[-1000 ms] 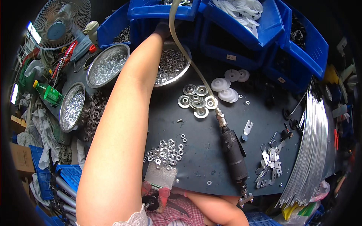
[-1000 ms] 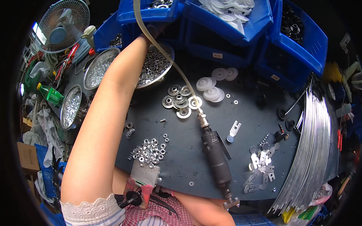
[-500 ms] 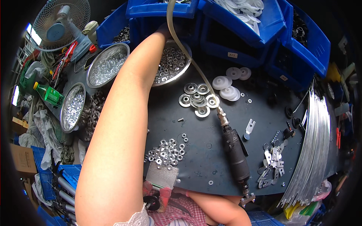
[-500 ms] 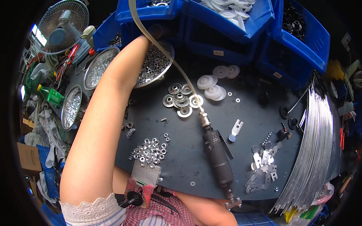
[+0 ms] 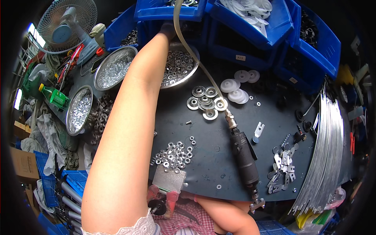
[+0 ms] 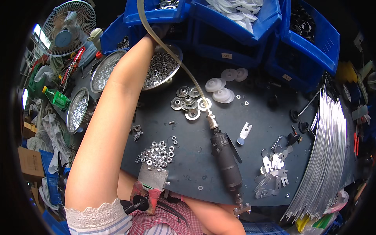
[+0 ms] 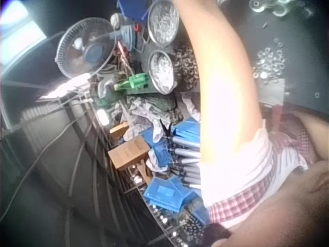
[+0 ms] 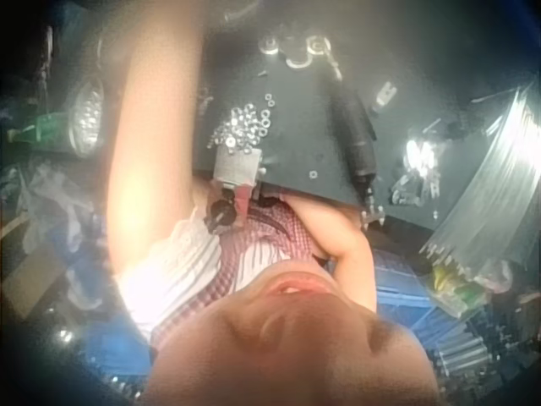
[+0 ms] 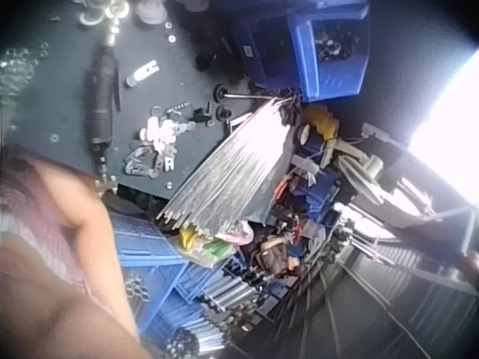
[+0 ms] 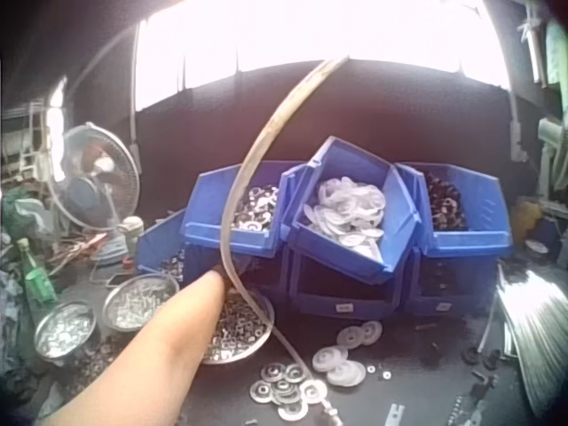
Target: The person assembles components of a mechanical hardware device by hand, fitting washers, springs, pistons, and metal plates into a metal cylinder, then securing them with a pneumatic screwdriver, pliers, and a manual clamping tool.
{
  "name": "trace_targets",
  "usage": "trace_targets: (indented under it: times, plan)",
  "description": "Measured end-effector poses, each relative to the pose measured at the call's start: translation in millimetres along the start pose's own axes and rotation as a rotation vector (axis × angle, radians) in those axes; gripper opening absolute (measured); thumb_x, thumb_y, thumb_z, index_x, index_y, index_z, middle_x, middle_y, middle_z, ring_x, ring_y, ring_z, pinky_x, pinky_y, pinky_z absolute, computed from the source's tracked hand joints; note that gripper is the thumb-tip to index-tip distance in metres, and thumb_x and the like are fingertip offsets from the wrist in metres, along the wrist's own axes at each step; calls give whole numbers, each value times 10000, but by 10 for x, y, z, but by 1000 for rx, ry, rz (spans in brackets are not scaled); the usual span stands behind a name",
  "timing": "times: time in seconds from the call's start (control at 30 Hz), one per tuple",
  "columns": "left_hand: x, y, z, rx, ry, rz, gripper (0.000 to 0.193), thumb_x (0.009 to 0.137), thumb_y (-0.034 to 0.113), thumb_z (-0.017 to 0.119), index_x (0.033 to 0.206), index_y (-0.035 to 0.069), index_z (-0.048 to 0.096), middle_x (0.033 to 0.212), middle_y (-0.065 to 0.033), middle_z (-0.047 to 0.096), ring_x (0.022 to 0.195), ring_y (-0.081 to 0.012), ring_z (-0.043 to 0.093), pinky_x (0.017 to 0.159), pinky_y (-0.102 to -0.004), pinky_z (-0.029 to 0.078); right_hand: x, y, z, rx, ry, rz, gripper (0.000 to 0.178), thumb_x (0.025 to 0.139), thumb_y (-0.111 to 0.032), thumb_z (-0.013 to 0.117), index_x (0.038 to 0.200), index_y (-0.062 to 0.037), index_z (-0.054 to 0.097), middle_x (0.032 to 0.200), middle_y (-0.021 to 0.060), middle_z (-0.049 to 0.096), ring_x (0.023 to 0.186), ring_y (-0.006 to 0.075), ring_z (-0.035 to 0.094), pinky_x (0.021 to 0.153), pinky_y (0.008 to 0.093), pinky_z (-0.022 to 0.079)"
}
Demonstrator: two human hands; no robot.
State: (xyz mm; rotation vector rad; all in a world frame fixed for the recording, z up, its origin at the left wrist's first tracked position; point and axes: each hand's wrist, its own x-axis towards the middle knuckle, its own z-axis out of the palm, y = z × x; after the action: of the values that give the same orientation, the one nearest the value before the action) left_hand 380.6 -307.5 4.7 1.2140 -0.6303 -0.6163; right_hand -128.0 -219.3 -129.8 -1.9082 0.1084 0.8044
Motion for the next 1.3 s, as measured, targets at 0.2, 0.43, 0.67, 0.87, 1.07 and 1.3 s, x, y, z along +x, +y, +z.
trace_targets:
  times: [0.2,0.43,0.67,0.87,1.07,1.3]
  plan:
    - [124,146,-121,-64,49,-77,490,889,409,603,1246,88,507,1183,-105,536,1078,-276,542,972,-399,434,34,-91,220,44,-53,-39,252,825,-162,623,1041,-39,663,1021,151,661,921,268,625,811,377,483]
    - [137,162,-273,-57,101,-102,485,886,404,608,1241,89,510,1184,-104,537,1082,-272,542,971,-395,436,31,-132,490,76,-124,-67,252,825,-166,625,1042,-42,664,1022,148,662,924,265,624,812,376,482]
    - [165,59,-498,418,-93,203,427,875,341,615,1203,78,542,1148,-122,565,1078,-265,554,954,-386,454,120,-80,271,76,-74,-76,253,826,-170,627,1043,-45,664,1024,145,662,926,262,622,814,374,481]
    - [216,9,-527,818,-255,451,379,866,288,621,1170,68,570,1117,-138,589,1074,-259,565,939,-377,470,153,-19,130,98,-43,-79,253,827,-174,629,1044,-47,664,1025,142,662,928,259,621,815,373,480]
    - [-91,331,-591,1216,-353,652,340,858,244,625,1143,60,593,1091,-152,610,1071,-254,574,927,-371,484,178,-115,145,92,-56,-141,254,827,-177,631,1044,-50,664,1026,139,662,930,257,620,817,371,479]
    - [-1146,681,689,-244,234,-290,164,871,142,638,989,34,602,878,-86,605,856,-214,608,813,-370,547,137,-49,116,131,-2,-143,255,828,-181,633,1045,-53,665,1027,136,662,933,254,619,819,369,478]
